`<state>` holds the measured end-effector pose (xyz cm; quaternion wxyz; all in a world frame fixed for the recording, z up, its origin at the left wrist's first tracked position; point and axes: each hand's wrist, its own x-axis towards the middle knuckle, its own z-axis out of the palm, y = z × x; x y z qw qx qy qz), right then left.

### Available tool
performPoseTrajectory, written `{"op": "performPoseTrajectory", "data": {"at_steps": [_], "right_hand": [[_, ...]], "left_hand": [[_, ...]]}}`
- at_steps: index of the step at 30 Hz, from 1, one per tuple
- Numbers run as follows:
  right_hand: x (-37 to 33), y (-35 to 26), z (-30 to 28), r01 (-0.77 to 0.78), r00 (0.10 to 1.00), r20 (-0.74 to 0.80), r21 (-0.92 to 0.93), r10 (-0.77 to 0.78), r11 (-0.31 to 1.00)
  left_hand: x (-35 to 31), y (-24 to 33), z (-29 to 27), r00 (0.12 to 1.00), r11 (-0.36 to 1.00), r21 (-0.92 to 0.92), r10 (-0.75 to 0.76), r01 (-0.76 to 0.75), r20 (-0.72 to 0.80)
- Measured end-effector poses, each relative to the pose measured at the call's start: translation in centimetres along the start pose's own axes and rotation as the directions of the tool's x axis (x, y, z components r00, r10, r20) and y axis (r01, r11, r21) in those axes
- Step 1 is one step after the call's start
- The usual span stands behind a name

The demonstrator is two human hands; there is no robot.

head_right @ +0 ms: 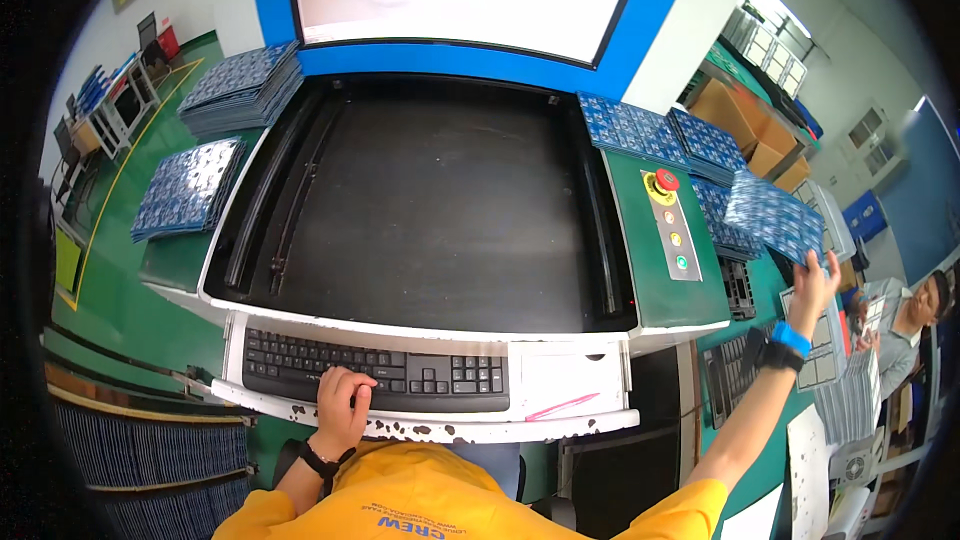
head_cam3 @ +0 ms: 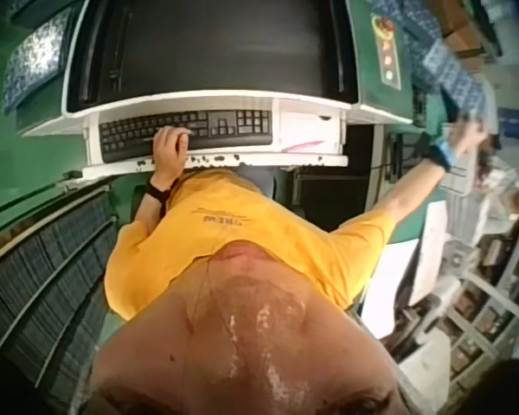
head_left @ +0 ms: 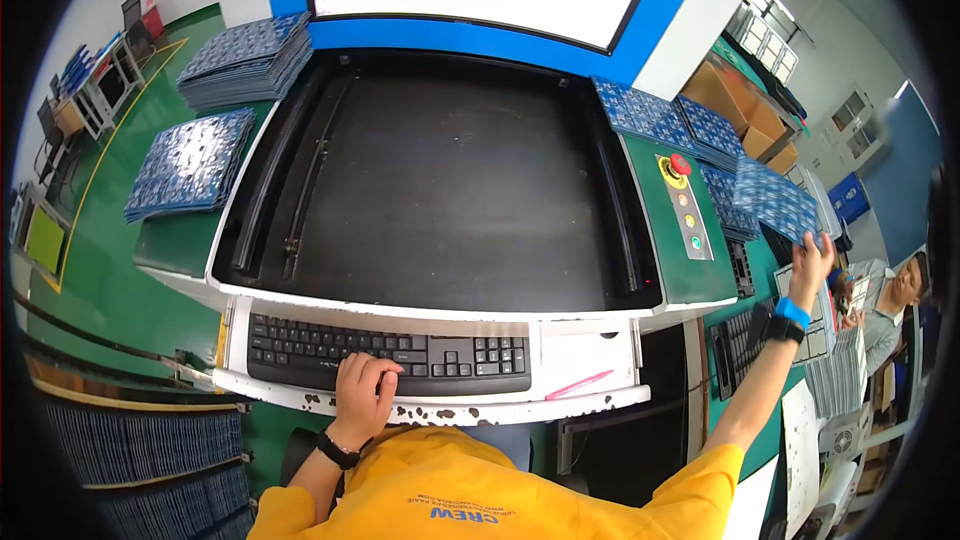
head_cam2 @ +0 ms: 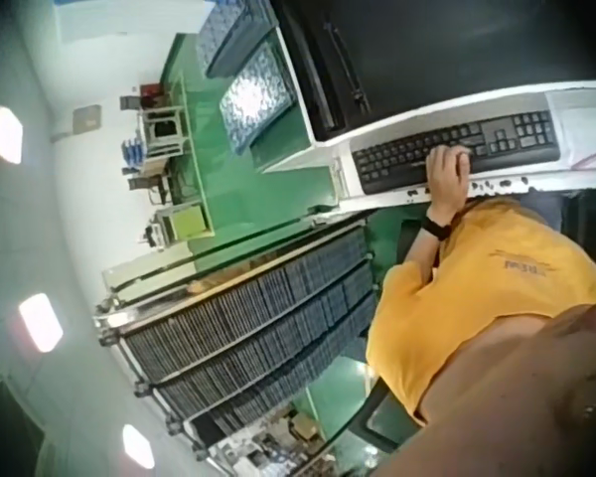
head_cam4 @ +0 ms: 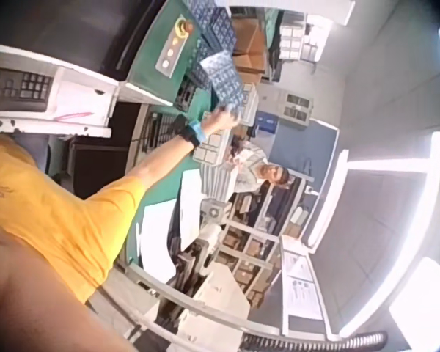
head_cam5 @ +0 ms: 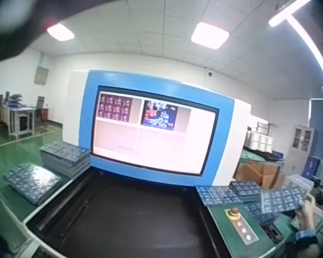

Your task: Inspect and test circuit boards using an automated testing machine.

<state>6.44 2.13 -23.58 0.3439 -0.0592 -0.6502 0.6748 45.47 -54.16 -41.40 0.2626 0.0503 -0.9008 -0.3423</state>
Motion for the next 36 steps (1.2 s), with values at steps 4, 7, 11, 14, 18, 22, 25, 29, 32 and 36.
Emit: {"op": "performPoseTrajectory", "data": {"at_steps": [4,7,11,14,18,22,25,29,32,36], "right_hand": [[-6.3,-5.7,-2.2,0.168,0.971,0.139,0.187,-0.195,0.968],[-16.8,-10.7,-1.5,0.234,0.904,0.332,0.145,-0.270,0.961],[-29.6,-12.3,1.3,-0.048,0.933,0.356,0.251,-0.047,0.967],[-37.3,-10.5,4.0,-0.100,0.930,0.366,0.280,-0.010,0.955],[-41.2,-4.8,2.3,0.311,0.733,0.629,0.032,-0.261,0.950],[-45.7,-4.8,4.3,-0.048,0.814,0.580,0.042,0.015,0.998],[-48.8,-7.4,7.4,-0.346,0.815,0.537,0.152,0.217,0.926],[-50.7,-7.8,9.3,0.371,0.599,0.618,0.348,-0.509,0.861],[-47.7,-4.2,8.4,0.707,0.140,0.531,0.537,-0.836,0.460],[-40.4,1.4,4.7,0.748,-0.572,0.355,0.596,-0.740,-0.292]], "left_hand": [[0.3,0.7,-1.0,1.000,0.997,-0.080,0.009,-0.011,-0.017],[0.9,1.9,-2.1,1.000,0.975,-0.223,-0.027,0.026,-0.001],[1.8,4.3,-4.1,0.991,0.831,-0.545,-0.058,0.116,0.123],[2.5,5.5,-6.3,0.966,0.707,-0.698,0.085,0.114,0.244],[4.1,7.3,-12.0,0.925,0.345,-0.912,0.370,-0.220,-0.084],[5.0,12.7,-16.4,0.772,-0.219,-0.856,0.371,-0.468,-0.516],[7.3,13.4,-17.4,0.693,-0.480,-0.682,0.190,-0.552,-0.695],[5.9,13.8,-19.7,0.706,-0.408,-0.716,0.208,-0.566,-0.677],[5.3,14.9,-20.0,0.724,-0.323,-0.750,0.222,-0.578,-0.653],[5.1,13.8,-19.9,0.763,-0.324,-0.787,0.231,-0.525,-0.604]]}}
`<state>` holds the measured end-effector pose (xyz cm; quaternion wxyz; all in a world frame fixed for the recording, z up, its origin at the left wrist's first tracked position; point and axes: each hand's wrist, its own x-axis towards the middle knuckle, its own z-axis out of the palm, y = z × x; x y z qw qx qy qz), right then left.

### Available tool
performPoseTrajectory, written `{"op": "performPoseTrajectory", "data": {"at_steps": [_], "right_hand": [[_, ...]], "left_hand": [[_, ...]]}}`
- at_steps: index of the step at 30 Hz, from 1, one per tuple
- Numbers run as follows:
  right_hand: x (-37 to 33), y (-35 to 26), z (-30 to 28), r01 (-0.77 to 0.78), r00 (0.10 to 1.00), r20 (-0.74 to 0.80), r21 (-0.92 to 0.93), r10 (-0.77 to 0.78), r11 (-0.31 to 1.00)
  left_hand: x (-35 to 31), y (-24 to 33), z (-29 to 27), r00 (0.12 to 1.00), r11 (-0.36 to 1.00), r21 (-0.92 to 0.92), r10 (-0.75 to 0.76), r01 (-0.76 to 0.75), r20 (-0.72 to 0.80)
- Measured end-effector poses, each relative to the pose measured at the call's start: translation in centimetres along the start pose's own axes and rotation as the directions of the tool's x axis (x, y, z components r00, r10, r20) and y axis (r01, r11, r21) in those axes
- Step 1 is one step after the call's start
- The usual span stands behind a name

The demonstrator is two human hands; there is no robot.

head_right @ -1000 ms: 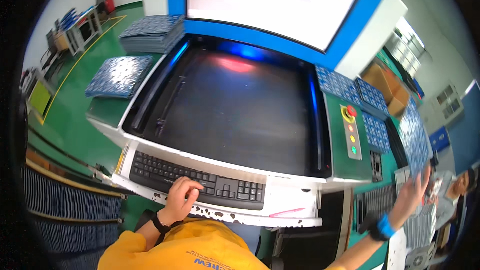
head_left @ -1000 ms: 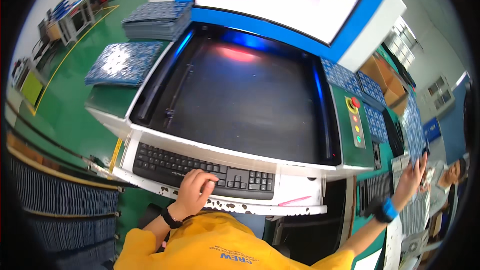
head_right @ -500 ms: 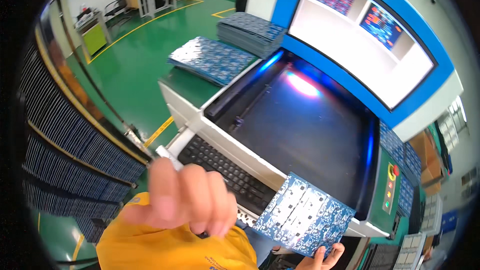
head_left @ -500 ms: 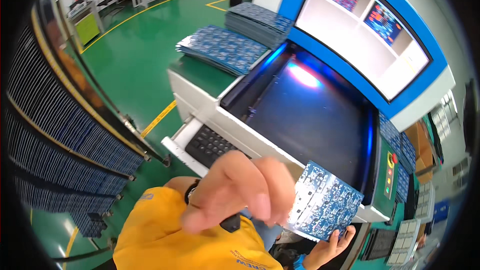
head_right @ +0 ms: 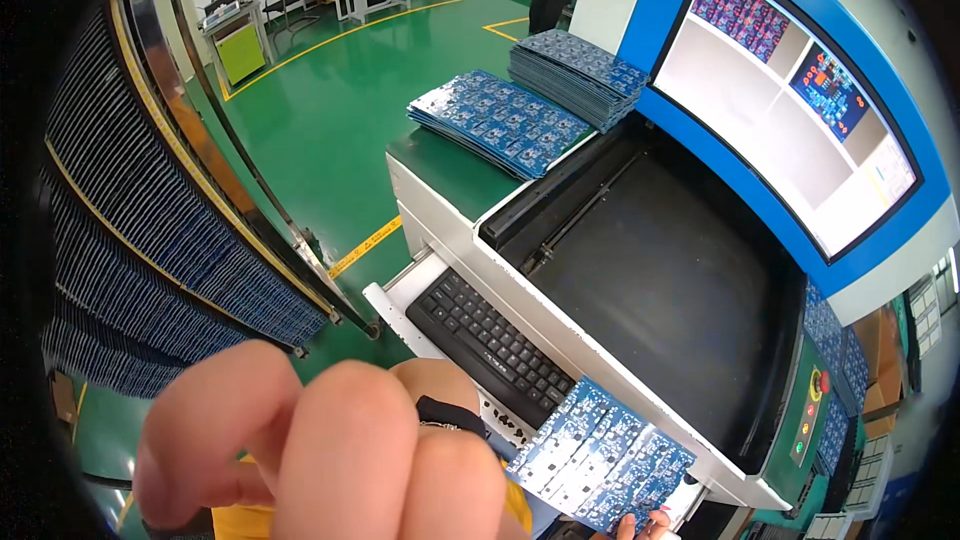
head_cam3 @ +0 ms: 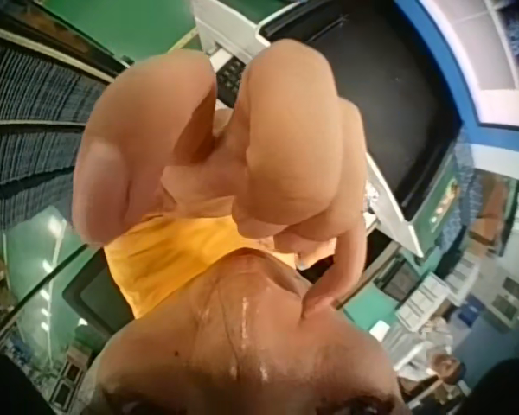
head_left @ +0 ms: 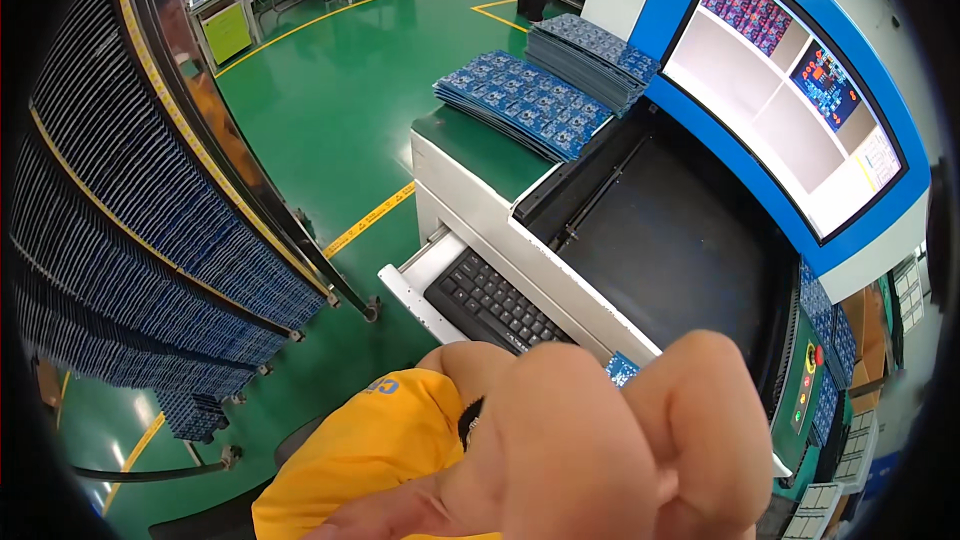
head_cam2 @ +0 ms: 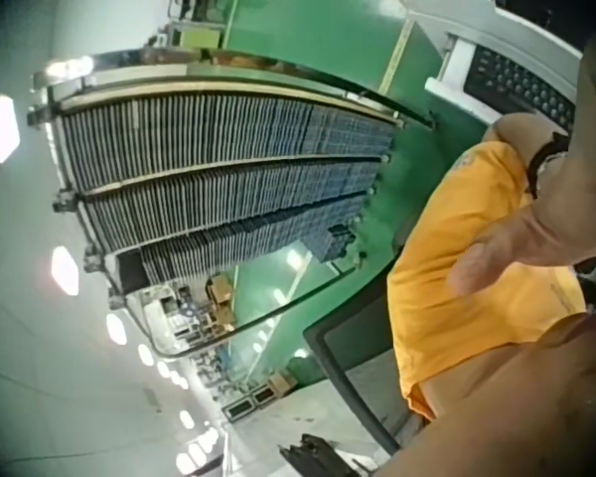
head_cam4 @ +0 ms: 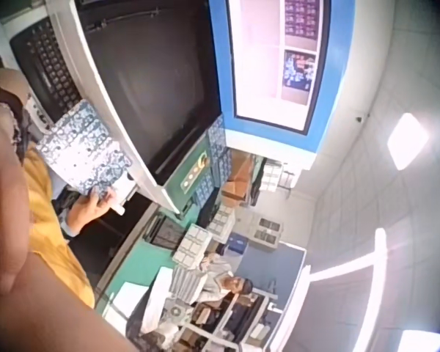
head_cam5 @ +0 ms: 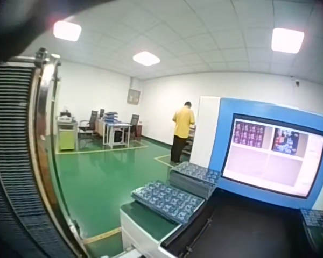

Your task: Inspect and test circuit boards using an automated testing machine.

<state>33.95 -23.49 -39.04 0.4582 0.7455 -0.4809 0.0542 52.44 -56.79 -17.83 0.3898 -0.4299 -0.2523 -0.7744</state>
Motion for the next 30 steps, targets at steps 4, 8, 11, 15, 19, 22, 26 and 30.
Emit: {"op": "performPoseTrajectory", "data": {"at_steps": [4,8,11,15,19,22,26,30], "right_hand": [[0.2,0.4,0.0,-0.047,0.998,0.045,0.088,0.044,0.995],[1.4,0.6,-0.4,-0.125,0.989,0.105,0.194,0.106,0.973],[2.3,0.7,-1.0,-0.189,0.975,0.163,0.258,0.150,0.947],[6.4,-2.5,-0.6,-0.528,0.849,0.166,0.289,0.501,0.798],[9.1,-5.7,-0.1,-0.918,0.307,0.164,0.309,0.937,0.247],[10.2,-5.4,-0.8,-0.938,0.062,0.122,0.345,0.991,0.016],[10.8,-5.5,0.0,-0.888,-0.109,0.120,0.434,0.987,-0.151],[10.0,-5.6,0.4,-0.803,-0.254,0.200,0.501,0.946,-0.322]], "left_hand": [[0.2,0.5,0.1,0.999,0.999,0.031,-0.041,0.042,-0.010],[0.1,1.3,0.2,0.996,0.994,0.062,-0.091,0.092,-0.016],[0.1,2.0,0.7,0.992,0.989,0.072,-0.129,0.130,-0.018],[-0.2,2.7,1.1,0.984,0.978,0.108,-0.177,0.179,-0.027],[-0.9,4.2,1.1,0.976,0.965,0.146,-0.214,0.219,-0.051],[-0.1,3.7,2.5,0.968,0.955,0.155,-0.249,0.252,-0.037],[-0.1,4.3,2.0,0.959,0.945,0.166,-0.283,0.284,-0.025],[-0.6,4.1,0.8,0.949,0.940,0.139,-0.315,0.313,-0.007]]}}
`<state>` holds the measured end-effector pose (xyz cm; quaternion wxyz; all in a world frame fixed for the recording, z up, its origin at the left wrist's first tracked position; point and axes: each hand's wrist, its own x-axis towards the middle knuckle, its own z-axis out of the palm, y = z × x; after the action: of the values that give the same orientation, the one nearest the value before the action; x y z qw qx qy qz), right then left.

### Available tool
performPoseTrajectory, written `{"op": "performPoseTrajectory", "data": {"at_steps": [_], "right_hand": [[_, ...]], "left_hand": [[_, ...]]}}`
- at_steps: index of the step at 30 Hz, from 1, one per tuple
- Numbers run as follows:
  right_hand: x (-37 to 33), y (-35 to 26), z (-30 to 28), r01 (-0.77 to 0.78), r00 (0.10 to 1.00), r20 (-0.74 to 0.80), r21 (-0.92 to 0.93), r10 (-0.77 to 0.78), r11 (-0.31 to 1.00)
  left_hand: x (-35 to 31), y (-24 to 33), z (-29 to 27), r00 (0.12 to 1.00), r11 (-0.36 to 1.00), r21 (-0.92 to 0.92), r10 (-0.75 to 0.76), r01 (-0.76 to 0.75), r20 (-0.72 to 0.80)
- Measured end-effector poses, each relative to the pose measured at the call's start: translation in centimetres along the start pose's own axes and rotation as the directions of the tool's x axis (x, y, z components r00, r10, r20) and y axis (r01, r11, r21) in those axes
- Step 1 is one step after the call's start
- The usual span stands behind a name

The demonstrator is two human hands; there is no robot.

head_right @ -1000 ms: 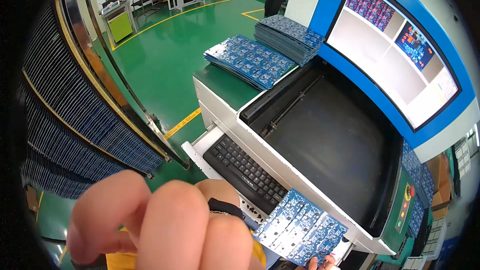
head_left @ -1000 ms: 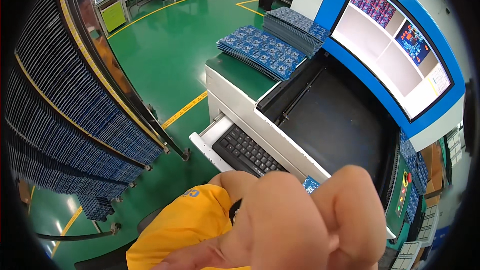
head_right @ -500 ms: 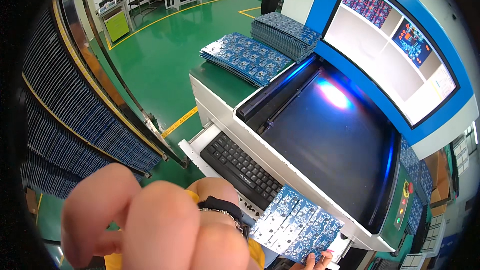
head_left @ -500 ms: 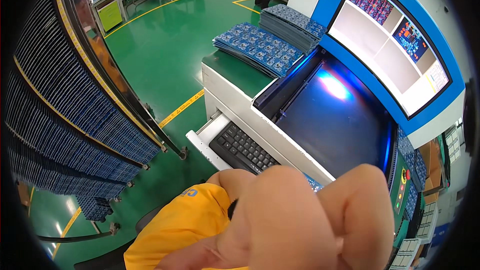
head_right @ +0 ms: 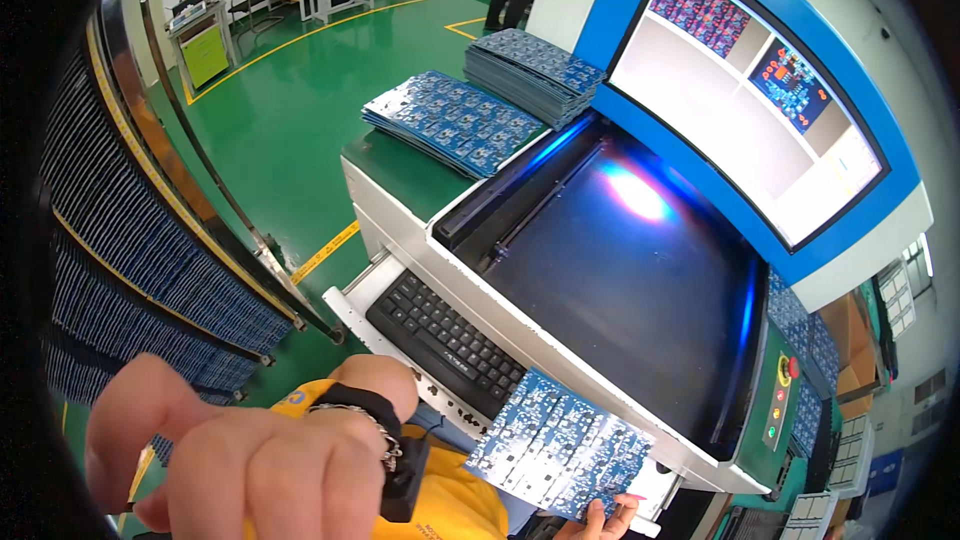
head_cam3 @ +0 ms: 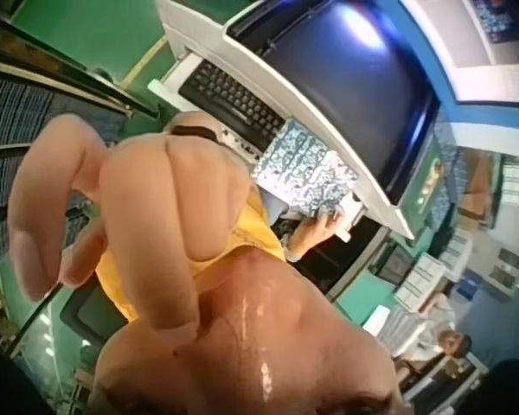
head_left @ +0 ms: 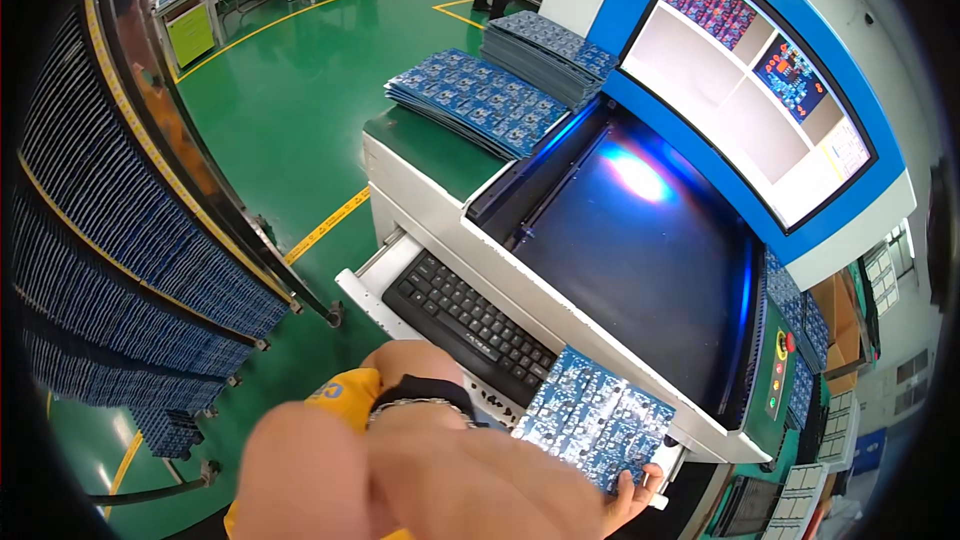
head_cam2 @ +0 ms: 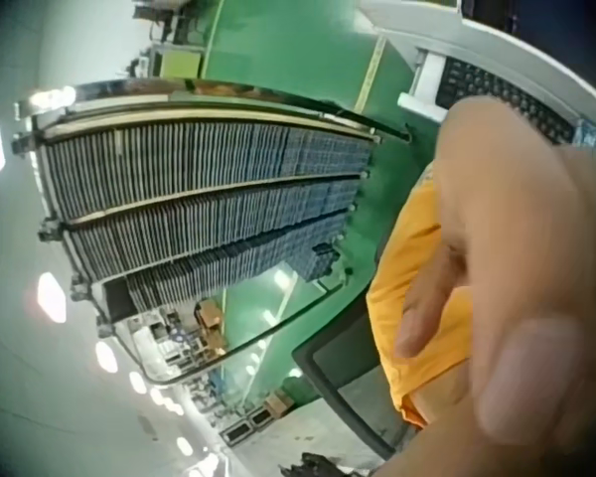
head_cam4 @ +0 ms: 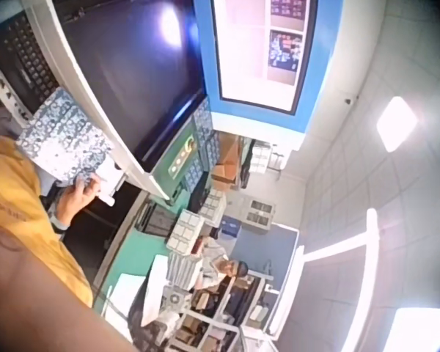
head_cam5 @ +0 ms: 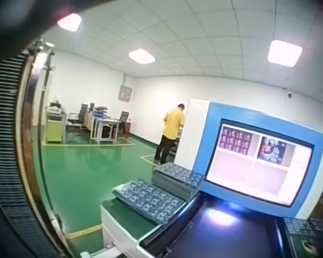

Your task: Inspect and test circuit boards using an automated testing machine.

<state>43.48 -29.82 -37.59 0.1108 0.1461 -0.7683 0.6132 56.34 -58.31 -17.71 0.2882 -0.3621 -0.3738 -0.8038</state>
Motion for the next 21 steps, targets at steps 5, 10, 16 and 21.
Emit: {"op": "performPoseTrajectory", "data": {"at_steps": [5,10,16,21], "right_hand": [[0.2,-0.1,-0.1,0.006,0.999,0.033,0.029,-0.007,1.000],[0.3,-2.3,1.2,-0.270,0.955,0.004,0.422,0.296,0.865],[0.5,-2.3,1.0,-0.307,0.946,0.048,0.446,0.320,0.841],[0.8,-2.9,1.6,-0.283,0.953,0.028,0.439,0.301,0.853]], "left_hand": [[0.6,-0.3,1.5,0.997,0.998,-0.025,0.055,-0.053,0.060],[-0.3,-0.2,-0.1,0.871,0.943,-0.151,0.332,-0.297,0.361],[-0.4,1.3,-1.5,0.674,0.919,-0.358,0.370,-0.166,0.639],[0.5,-0.7,-1.6,0.922,0.949,-0.074,0.315,-0.306,0.225]]}}
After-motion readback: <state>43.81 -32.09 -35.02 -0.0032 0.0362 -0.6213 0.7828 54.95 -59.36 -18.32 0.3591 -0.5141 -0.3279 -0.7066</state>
